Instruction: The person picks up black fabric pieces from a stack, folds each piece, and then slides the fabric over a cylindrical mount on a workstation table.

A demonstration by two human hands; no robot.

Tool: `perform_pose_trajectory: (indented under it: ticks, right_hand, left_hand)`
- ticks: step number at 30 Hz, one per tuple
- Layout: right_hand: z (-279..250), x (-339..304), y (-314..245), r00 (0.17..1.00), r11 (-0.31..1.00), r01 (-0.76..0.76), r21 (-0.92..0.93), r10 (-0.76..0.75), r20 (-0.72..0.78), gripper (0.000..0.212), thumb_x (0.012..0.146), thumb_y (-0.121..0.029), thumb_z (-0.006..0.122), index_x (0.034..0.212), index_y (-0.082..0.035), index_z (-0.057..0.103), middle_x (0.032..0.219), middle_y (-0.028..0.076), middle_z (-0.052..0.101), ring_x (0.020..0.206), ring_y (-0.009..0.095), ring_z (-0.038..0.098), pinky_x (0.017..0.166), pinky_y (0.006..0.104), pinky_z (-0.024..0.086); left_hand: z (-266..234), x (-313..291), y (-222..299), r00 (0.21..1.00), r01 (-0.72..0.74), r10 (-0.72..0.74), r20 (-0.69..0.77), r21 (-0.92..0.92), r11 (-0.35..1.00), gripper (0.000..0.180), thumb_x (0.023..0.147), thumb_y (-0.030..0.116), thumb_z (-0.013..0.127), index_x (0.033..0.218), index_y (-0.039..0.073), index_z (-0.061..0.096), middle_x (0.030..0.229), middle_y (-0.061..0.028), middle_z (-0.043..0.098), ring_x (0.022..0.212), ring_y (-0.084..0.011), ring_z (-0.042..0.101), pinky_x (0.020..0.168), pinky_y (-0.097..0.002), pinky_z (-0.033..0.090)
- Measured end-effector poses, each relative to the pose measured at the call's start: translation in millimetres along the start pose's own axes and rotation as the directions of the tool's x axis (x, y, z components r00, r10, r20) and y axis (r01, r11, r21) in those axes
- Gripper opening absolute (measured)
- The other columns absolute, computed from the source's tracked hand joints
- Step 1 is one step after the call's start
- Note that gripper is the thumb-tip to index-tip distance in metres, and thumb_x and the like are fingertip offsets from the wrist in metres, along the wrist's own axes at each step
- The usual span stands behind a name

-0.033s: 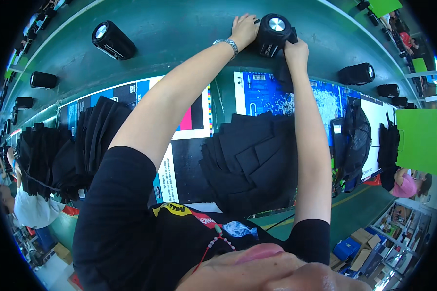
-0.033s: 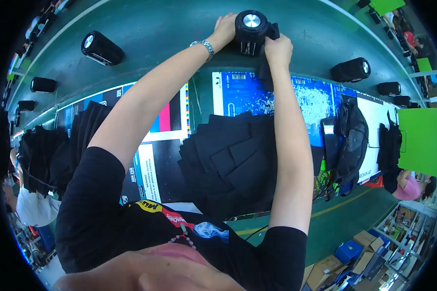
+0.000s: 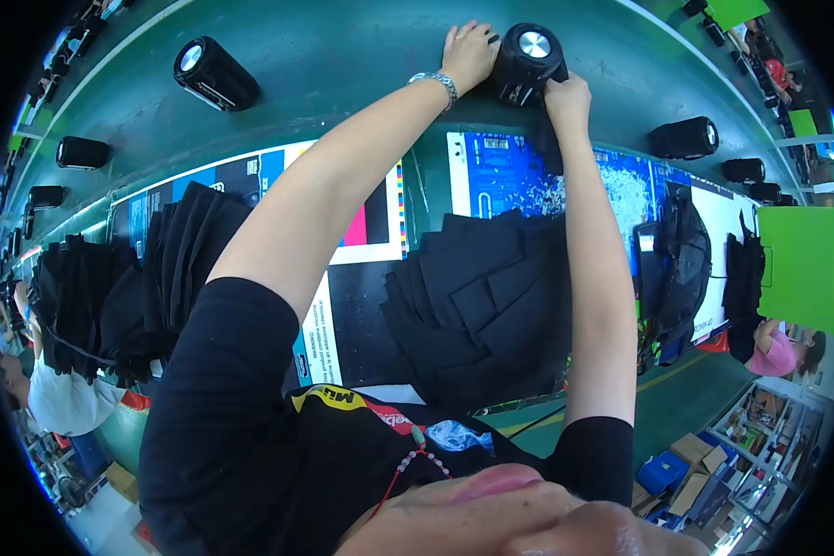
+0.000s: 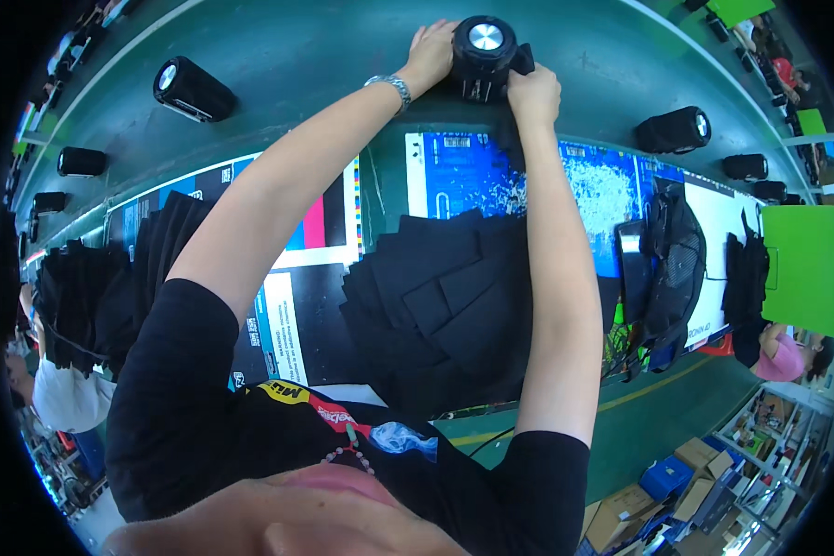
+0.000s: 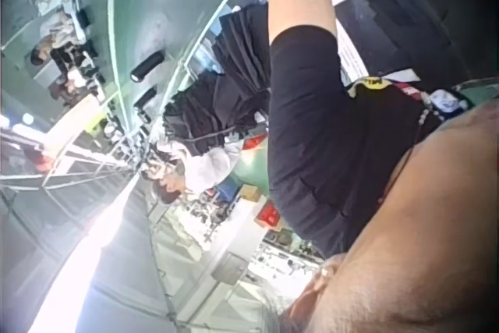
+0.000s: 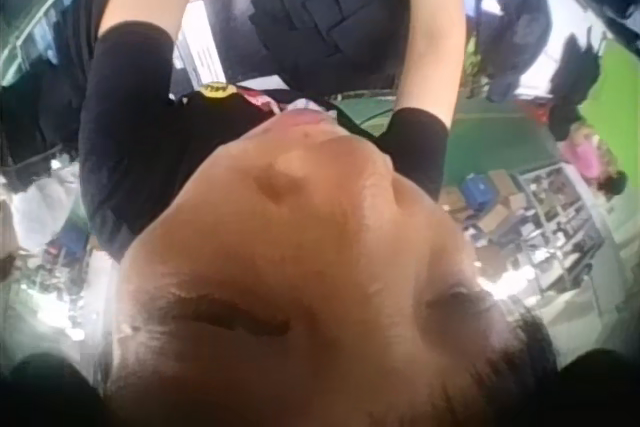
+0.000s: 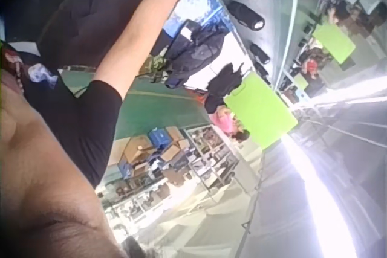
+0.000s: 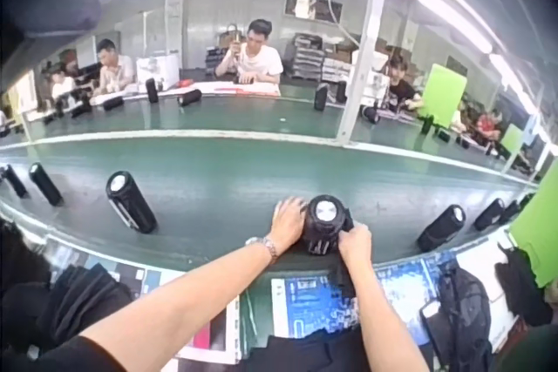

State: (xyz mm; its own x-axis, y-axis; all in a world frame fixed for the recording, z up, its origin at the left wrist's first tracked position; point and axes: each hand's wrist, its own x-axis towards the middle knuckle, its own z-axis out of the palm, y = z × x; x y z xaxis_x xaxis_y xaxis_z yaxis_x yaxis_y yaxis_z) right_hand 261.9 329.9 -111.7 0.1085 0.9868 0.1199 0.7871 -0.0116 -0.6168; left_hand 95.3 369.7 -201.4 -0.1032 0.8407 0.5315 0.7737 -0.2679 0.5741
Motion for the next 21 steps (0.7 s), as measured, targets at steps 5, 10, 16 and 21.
perform_pose_trajectory:
  ticks: [5, 10, 16, 21]
  right_hand:
    - [2.7, 18.1, 11.9, 0.998, 0.999, -0.03, -0.039, 0.032, 0.059, 0.028, 0.079, -0.031, 0.063, 0.095, -0.01, 0.071, 0.089, 0.016, 0.07, 0.094, 0.036, 0.065, 0.083, 0.0445, 0.05]
    - [-4.4, 1.9, 19.4, 0.996, 0.995, -0.092, -0.025, 0.092, -0.017, 0.029, 0.079, -0.029, 0.061, 0.096, -0.008, 0.07, 0.091, 0.018, 0.069, 0.093, 0.035, 0.065, 0.082, 0.0432, 0.05]
    - [-23.4, -40.8, -29.2, 0.944, 0.655, -0.304, 0.692, 0.11, 0.311, 0.038, 0.083, -0.031, 0.067, 0.103, 0.001, 0.063, 0.078, 0.01, 0.062, 0.071, 0.017, 0.06, 0.057, 0.0309, 0.045]
    - [-49.9, -84.0, -59.0, 0.969, 0.484, -0.121, 0.866, -0.131, 0.208, 0.044, 0.078, -0.021, 0.077, 0.112, -0.002, 0.057, 0.078, 0.002, 0.056, 0.065, 0.007, 0.052, 0.045, 0.0234, 0.033]
  left_hand:
    - [-6.0, 6.1, 5.6, 0.977, -0.117, 0.147, -0.153, 0.188, 0.975, 0.038, 0.095, 0.036, 0.048, 0.107, 0.007, 0.069, 0.121, -0.0116, 0.062, 0.118, -0.028, 0.052, 0.103, -0.0462, 0.034]
    - [-56.4, 6.3, 86.7, 0.914, 0.35, -0.327, 0.24, -0.874, 0.337, 0.058, 0.098, 0.048, 0.034, 0.096, 0.001, 0.068, 0.096, -0.0105, 0.068, 0.091, -0.0215, 0.062, 0.085, -0.0335, 0.047]
    - [-112.3, -2.2, 87.7, 0.907, 0.328, -0.218, 0.36, -0.929, -0.171, 0.087, 0.092, 0.067, 0.014, 0.102, -0.003, 0.064, 0.09, -0.0195, 0.067, 0.088, -0.0295, 0.064, 0.082, -0.0388, 0.051]
    - [-144.1, -12.2, 83.0, 0.856, 0.088, -0.317, 0.408, -0.719, -0.689, 0.085, 0.095, 0.059, 0.002, 0.12, -0.004, 0.052, 0.116, -0.0204, 0.06, 0.111, -0.0357, 0.055, 0.102, -0.047, 0.039]
